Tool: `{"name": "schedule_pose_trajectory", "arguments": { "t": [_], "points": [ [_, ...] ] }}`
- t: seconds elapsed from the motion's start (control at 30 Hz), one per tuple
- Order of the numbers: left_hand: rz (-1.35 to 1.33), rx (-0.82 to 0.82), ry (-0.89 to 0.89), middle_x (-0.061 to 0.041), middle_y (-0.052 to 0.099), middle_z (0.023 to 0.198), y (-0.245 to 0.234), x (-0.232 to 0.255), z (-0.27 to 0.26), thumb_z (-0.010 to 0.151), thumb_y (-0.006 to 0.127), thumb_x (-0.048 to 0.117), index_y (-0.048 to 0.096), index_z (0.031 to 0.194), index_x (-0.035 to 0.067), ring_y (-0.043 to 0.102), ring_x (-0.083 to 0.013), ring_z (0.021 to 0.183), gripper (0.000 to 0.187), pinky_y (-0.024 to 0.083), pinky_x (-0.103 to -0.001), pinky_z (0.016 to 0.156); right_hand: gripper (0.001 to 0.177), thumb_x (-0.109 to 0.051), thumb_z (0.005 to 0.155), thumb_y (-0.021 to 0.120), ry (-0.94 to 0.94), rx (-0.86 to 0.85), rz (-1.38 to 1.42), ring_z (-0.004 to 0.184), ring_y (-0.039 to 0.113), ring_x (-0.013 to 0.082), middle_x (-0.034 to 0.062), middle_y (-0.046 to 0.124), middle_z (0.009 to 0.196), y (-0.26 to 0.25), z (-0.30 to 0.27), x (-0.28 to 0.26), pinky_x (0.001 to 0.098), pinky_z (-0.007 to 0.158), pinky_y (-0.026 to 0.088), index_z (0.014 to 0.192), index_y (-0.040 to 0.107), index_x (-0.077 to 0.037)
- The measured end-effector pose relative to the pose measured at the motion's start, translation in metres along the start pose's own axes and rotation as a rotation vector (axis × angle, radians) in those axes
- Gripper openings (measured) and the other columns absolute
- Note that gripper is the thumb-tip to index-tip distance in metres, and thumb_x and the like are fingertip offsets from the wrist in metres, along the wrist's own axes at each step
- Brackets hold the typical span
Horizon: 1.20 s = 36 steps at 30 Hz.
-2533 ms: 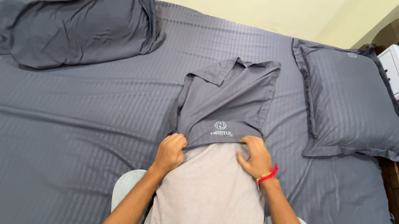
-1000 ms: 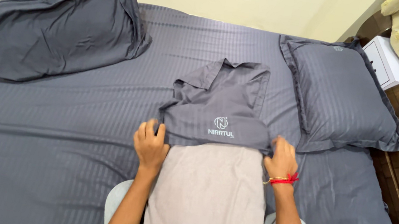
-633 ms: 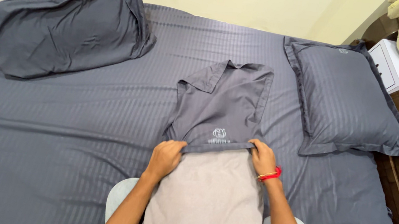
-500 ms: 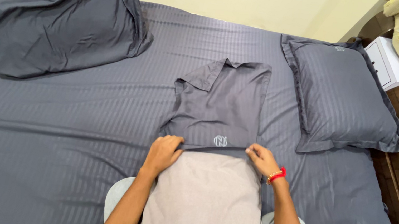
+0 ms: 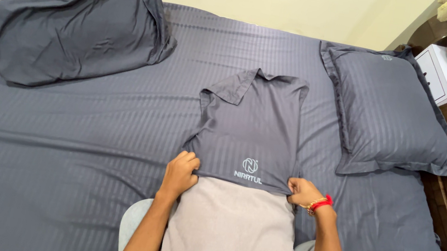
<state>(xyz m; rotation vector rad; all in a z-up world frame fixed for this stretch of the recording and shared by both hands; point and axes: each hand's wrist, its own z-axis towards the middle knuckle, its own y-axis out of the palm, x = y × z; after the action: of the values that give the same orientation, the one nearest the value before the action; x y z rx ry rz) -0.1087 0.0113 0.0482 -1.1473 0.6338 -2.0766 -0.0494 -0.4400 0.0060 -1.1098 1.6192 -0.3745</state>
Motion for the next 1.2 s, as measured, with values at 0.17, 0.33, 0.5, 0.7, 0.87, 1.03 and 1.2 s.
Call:
{"name": "schedule_pose_trajectory", "arguments": {
  "t": [0.17,0.33,0.5,0.7,0.87,1.03,1.2],
  "points": [
    [0.14,0.078,-0.116,-0.007,0.059,0.089,0.027,-0.012,0.001,0.076,0.065,0.001,0.061,0.087,0.011,0.061,-0.0304,0.088,0.015,0.05,-0.046,0.072,0.025,-0.012,0.07,0.08,0.206,0.069,-0.047,0.08,0.069,0.0272,0.0111,0.072,0.082,0.001,0.002,-0.003,0.0374,0.074,0.053,0.089,0.065,-0.005],
    [0.089,0.08,-0.565,-0.017,0.061,0.098,0.072,-0.058,-0.004,0.074,0.07,0.007,0.06,0.097,0.01,0.061,-0.0436,0.092,0.025,0.05,-0.051,0.076,0.031,-0.013,0.086,0.061,0.446,0.205,-0.149,0.098,0.073,0.0413,0.0227,0.069,0.116,0.006,0.011,-0.02,0.047,0.084,0.058,0.115,0.063,-0.004],
    [-0.296,-0.046,-1.005,-0.022,0.068,0.11,0.106,-0.089,-0.012,0.081,0.066,0.007,0.06,0.117,0.004,0.065,-0.04,0.101,0.037,0.052,-0.048,0.086,0.049,-0.01,0.091,0.057,0.552,0.212,-0.042,0.12,0.062,0.0473,0.0333,0.063,0.13,0.023,0.026,-0.012,0.0503,0.097,0.052,0.138,0.05,-0.003],
    [-0.838,-0.143,-1.046,-0.023,0.074,0.119,0.116,-0.091,-0.011,0.081,0.056,0.003,0.064,0.132,-0.006,0.07,-0.0342,0.108,0.052,0.056,-0.044,0.094,0.057,-0.003,0.083,0.059,0.419,0.213,0.117,0.104,0.068,0.0403,0.0282,0.068,0.12,0.027,0.031,-0.007,0.046,0.082,0.054,0.14,0.053,-0.005],
    [-0.204,-0.226,-0.917,-0.024,0.07,0.123,0.1,-0.088,-0.013,0.078,0.057,0.009,0.061,0.135,0.004,0.066,-0.0389,0.116,0.057,0.052,-0.047,0.098,0.057,-0.002,0.086,0.049,0.571,-0.014,0.208,0.071,0.068,0.0277,0.0209,0.071,0.099,0.021,0.026,0.003,0.0406,0.052,0.051,0.143,0.055,-0.008],
    [0.099,-0.375,-0.927,-0.02,0.069,0.123,0.027,-0.045,-0.018,0.078,0.062,0.02,0.053,0.143,0.02,0.064,-0.0423,0.117,0.065,0.051,-0.054,0.096,0.056,-0.017,0.086,0.069,0.676,-0.191,0.194,0.064,0.054,0.0235,0.0174,0.066,0.088,0.015,0.017,0.011,0.0364,0.05,0.042,0.14,0.057,-0.01],
    [0.129,-0.215,-0.747,-0.027,0.073,0.096,-0.014,0.001,-0.021,0.08,0.064,0.017,0.041,0.147,0.017,0.068,-0.0495,0.093,0.071,0.051,-0.059,0.081,0.051,-0.02,0.082,0.079,0.473,0.148,0.29,0.065,0.066,0.0184,0.0029,0.068,0.084,0.014,0.01,0.008,0.0371,0.053,0.055,0.127,0.058,-0.011]
  ]
}}
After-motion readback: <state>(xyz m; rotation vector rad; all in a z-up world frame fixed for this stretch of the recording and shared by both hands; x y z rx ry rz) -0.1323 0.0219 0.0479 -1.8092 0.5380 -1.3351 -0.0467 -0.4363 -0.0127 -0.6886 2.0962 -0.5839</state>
